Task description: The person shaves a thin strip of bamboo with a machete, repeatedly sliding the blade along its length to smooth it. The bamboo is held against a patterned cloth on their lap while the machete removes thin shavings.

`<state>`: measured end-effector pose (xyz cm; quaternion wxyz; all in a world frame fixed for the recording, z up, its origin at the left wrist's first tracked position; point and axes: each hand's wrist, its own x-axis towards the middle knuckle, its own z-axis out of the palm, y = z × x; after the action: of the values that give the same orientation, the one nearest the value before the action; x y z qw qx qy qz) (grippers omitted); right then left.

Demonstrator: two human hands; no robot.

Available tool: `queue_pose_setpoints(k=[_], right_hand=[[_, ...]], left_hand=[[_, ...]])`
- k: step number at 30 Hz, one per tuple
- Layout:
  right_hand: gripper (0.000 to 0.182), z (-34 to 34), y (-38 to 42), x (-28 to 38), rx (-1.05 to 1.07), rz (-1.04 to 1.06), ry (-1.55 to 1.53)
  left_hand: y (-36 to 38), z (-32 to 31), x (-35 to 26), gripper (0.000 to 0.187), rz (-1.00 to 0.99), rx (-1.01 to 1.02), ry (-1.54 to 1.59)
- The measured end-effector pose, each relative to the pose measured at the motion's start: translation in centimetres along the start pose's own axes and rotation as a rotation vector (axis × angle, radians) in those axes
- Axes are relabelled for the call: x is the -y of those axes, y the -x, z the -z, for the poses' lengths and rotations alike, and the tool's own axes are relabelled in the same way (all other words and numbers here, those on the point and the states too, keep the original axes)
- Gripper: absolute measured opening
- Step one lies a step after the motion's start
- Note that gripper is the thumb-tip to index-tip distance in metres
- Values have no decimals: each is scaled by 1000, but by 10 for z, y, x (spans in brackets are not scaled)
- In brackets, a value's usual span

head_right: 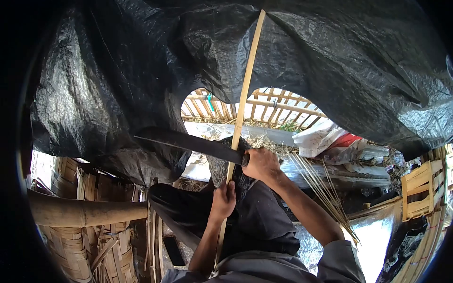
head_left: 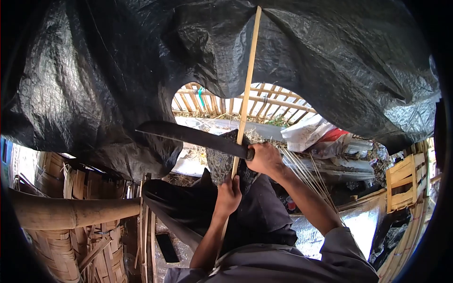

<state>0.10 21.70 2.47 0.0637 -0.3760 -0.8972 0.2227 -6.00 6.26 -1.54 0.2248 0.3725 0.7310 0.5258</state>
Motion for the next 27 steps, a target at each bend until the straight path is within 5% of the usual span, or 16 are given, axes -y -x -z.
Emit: queue_pose_setpoints(k=[7,16,21,24,27], right_hand=[[25,23,-1,10,91,-104,16],[28,24,3,5,122,52,46],[26,25,-3,10,169,67,85],[23,21,0,12,135,55,97],[21,12,4,5,63,9,36]], left_hand=[[8,7,-9,19,41,-1,-127],[-28,42,4,20,-165,23,-59],[-31,65,9,21,238,250,275],[-19,44,8,19,-148,0,-70],[-1,25,-6,21,-31,4,-215]])
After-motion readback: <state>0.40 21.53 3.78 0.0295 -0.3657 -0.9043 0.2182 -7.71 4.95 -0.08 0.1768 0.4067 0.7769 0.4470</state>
